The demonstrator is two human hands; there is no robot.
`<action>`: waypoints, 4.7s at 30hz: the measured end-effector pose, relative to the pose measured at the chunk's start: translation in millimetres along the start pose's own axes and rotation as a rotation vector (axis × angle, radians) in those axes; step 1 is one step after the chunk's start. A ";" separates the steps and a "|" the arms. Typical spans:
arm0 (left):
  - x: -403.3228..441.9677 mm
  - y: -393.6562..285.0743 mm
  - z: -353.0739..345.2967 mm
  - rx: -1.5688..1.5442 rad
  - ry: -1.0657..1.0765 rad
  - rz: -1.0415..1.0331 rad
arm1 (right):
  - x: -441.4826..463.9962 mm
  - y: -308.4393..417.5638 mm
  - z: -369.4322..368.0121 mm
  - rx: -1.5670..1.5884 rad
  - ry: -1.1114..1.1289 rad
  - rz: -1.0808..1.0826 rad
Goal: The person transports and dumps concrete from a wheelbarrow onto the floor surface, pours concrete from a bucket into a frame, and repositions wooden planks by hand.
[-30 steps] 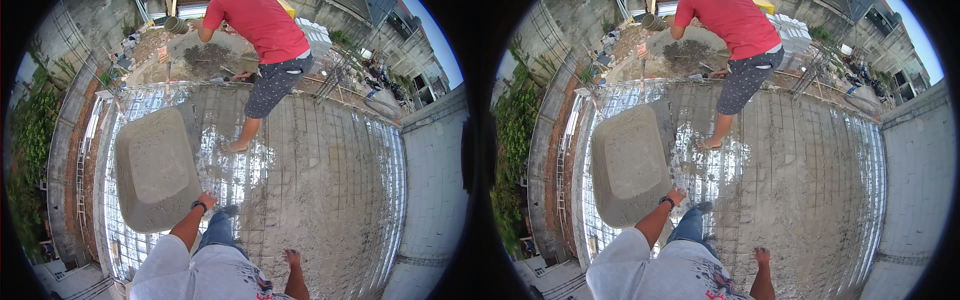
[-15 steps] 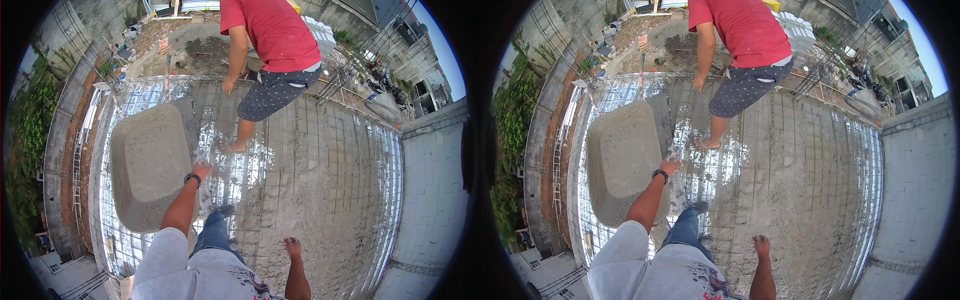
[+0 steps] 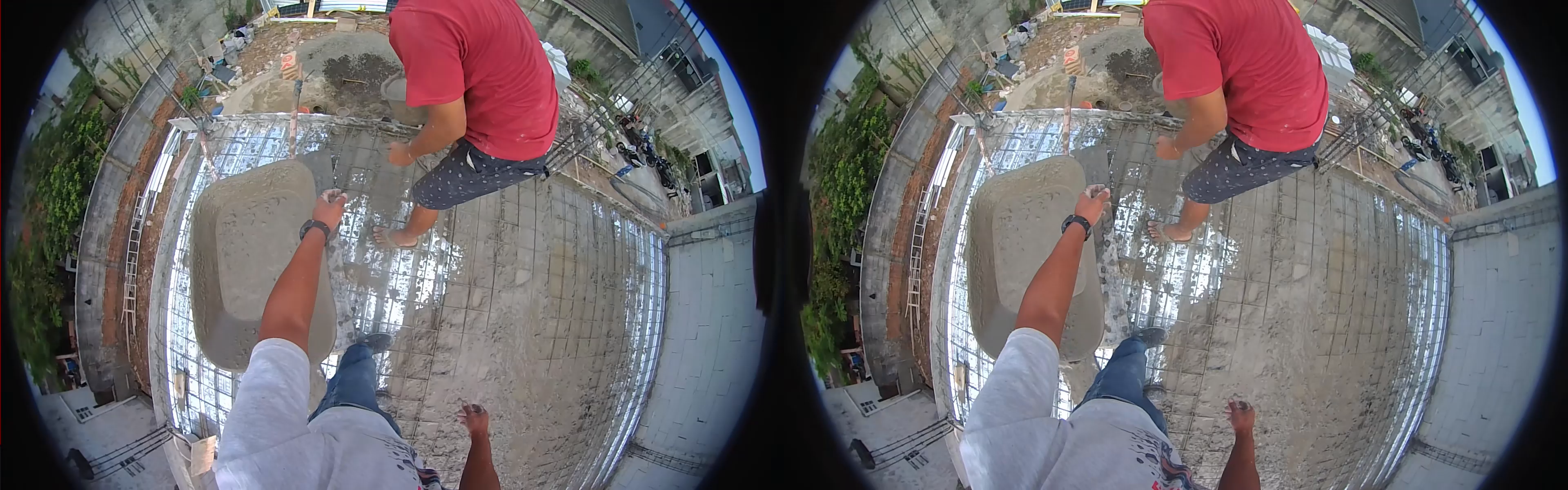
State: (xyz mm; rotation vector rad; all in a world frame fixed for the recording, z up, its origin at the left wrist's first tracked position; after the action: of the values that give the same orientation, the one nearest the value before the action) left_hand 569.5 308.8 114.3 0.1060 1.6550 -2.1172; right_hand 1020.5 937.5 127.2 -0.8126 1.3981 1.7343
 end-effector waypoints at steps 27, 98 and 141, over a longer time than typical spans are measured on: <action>-338.2 -142.1 -80.1 -0.362 0.471 0.309 | -149.4 -166.1 -26.6 0.039 -0.468 -0.018; -2644.4 822.6 -608.7 0.870 1.300 0.378 | -1479.8 -2196.1 -152.2 2.179 -0.999 -0.992; -4092.0 1322.4 -768.2 1.788 2.538 -0.408 | -1514.8 -3399.4 721.0 2.348 -1.269 -0.133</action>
State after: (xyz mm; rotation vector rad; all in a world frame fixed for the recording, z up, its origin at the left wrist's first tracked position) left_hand 4592.5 2009.9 48.5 -1.5530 0.5738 0.7965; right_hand 4698.9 1807.6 -160.2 1.2160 1.1783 -0.4117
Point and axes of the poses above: each hand's wrist, its own x-axis towards the middle knuckle, its own z-axis out of the back of the hand, y = z × x, the point moved 5 cm from there along x, towards the middle knuckle, and after that the axes turned 11 degrees about y, right-handed, at the moved point
